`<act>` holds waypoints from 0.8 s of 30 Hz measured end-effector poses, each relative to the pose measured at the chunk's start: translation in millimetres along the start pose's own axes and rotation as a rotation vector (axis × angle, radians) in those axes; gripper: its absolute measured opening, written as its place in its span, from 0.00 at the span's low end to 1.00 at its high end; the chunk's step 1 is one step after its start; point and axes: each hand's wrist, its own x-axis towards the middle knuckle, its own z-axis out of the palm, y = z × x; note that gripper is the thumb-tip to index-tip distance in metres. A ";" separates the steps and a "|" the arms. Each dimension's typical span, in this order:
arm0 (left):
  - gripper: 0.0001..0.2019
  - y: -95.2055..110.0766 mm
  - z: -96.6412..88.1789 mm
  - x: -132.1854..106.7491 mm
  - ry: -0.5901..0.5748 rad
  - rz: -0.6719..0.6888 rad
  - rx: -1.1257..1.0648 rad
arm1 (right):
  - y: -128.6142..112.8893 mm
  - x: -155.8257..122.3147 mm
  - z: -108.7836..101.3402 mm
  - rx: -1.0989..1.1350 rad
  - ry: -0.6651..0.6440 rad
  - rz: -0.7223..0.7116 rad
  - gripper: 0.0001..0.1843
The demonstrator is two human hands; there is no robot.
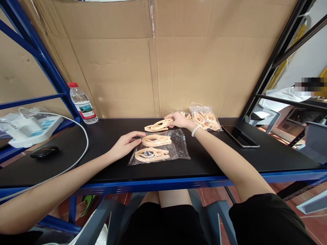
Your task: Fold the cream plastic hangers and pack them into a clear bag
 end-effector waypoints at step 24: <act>0.18 36.3 -2.6 -83.4 0.008 0.054 0.204 | -33.5 -175.7 -34.1 0.404 0.204 0.337 0.24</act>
